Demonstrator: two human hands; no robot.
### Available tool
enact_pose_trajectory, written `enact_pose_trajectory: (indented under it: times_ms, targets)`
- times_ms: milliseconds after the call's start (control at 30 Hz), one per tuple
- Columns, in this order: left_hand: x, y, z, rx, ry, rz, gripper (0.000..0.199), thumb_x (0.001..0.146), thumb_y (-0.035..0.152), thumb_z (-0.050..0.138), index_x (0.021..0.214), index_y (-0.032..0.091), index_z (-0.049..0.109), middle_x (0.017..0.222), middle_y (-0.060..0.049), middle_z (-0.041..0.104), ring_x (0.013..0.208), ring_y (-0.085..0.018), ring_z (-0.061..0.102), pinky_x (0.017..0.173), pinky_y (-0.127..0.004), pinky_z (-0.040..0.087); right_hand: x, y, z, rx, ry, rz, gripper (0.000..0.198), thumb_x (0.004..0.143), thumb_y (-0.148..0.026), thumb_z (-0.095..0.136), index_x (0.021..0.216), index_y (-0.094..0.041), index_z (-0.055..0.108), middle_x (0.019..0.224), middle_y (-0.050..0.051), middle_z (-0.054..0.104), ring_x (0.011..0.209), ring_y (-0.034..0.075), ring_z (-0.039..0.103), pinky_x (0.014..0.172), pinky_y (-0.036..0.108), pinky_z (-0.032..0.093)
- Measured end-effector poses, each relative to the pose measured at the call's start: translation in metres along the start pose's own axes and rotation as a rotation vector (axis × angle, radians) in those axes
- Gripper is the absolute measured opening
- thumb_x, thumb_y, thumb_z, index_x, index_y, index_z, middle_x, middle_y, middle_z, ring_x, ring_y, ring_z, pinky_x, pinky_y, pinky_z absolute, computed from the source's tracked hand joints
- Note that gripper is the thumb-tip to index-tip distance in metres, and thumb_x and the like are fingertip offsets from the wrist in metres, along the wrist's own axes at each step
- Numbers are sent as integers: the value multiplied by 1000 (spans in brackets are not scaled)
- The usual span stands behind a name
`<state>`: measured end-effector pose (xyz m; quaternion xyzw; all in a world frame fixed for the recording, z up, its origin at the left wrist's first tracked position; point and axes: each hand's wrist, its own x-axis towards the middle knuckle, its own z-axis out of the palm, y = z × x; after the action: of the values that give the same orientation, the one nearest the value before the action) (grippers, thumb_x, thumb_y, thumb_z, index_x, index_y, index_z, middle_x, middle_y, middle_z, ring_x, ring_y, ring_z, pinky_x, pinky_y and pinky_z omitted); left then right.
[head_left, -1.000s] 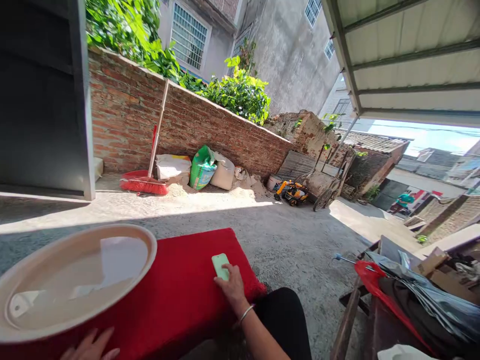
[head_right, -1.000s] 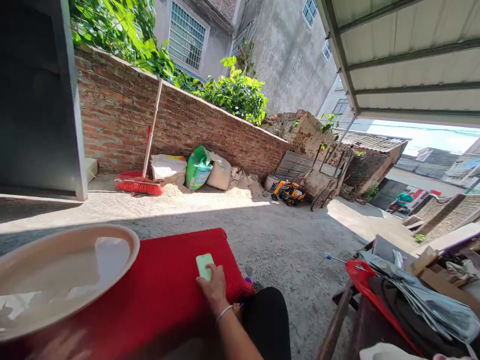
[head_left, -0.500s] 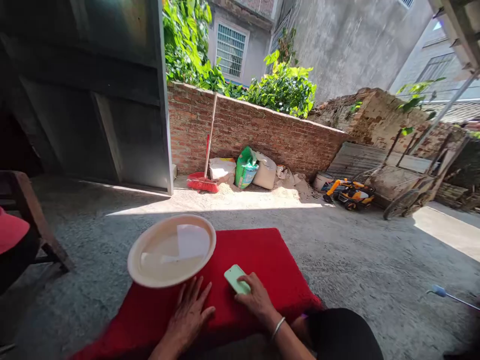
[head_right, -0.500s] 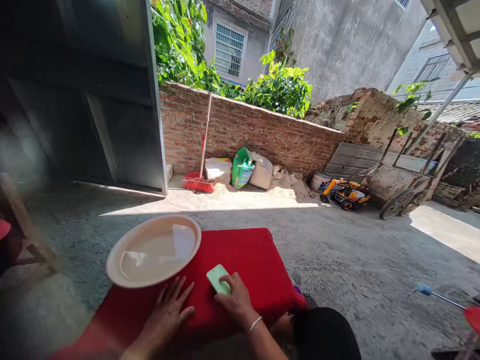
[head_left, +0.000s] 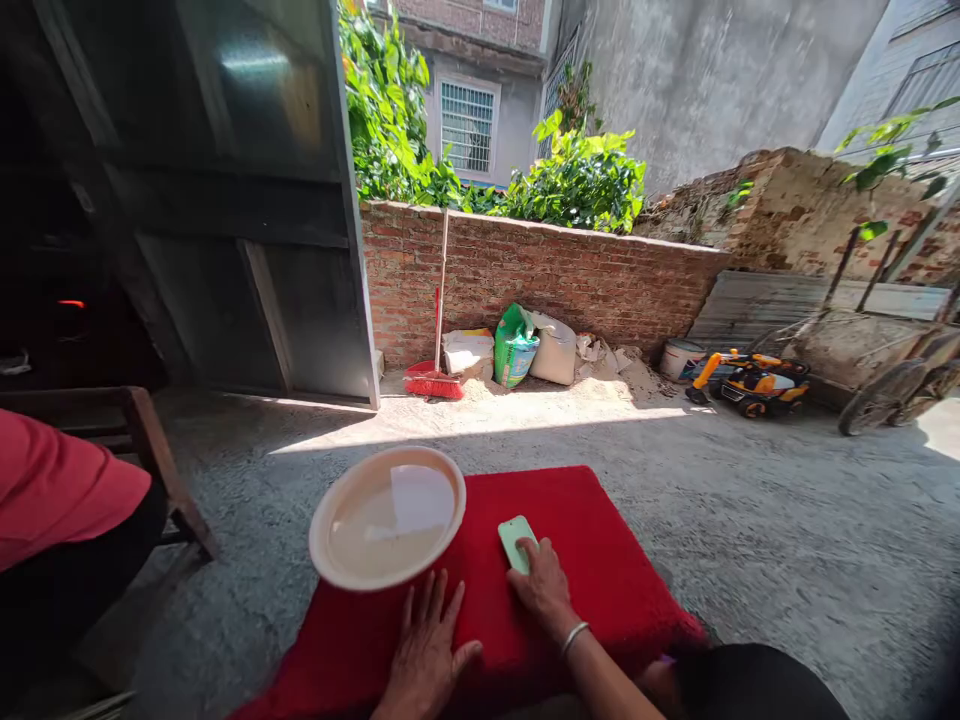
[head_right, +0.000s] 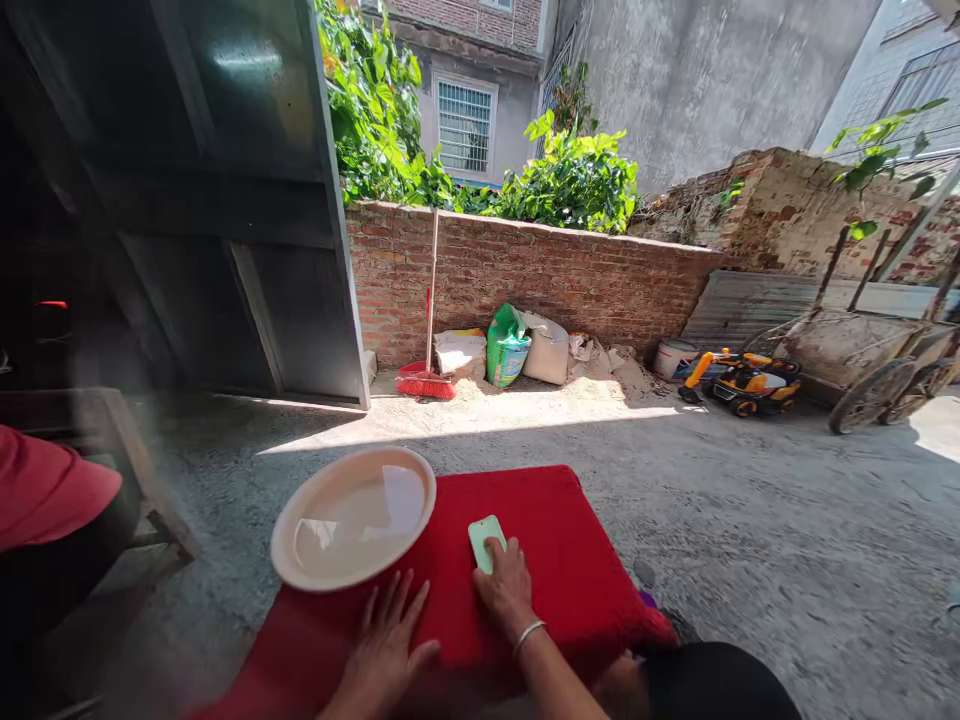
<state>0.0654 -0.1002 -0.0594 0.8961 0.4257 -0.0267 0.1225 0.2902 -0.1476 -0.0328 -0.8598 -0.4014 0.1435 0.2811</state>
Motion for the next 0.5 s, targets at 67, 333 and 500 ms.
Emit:
enact_pose_trajectory:
  times_ms: [67, 333, 500]
  targets:
    - [2, -2, 4, -6, 3, 4, 78, 90, 60, 51, 157, 27, 29, 165, -9, 14, 153, -34, 11, 125, -57, 10, -1, -7, 6, 60, -80, -88, 39, 60, -26, 78, 98, -31, 76, 97, -1, 67, 94, 22, 65, 81, 27, 48]
    - [7, -2, 13, -124, -26, -4, 83, 87, 66, 49, 157, 26, 29, 166, -9, 8, 153, -33, 4, 125, -57, 4, 66, 75, -125, -87, 182, 325, 57, 85, -43, 48, 129, -10, 61, 97, 18, 68, 99, 38, 65, 81, 44, 50]
    - [8, -6, 17, -83, -30, -14, 82, 87, 64, 49, 157, 27, 29, 166, -8, 9, 154, -33, 6, 125, -57, 5, 55, 49, -74, -114, 163, 333, 55, 86, -41, 50, 135, -17, 59, 113, 20, 63, 106, 38, 63, 82, 45, 49]
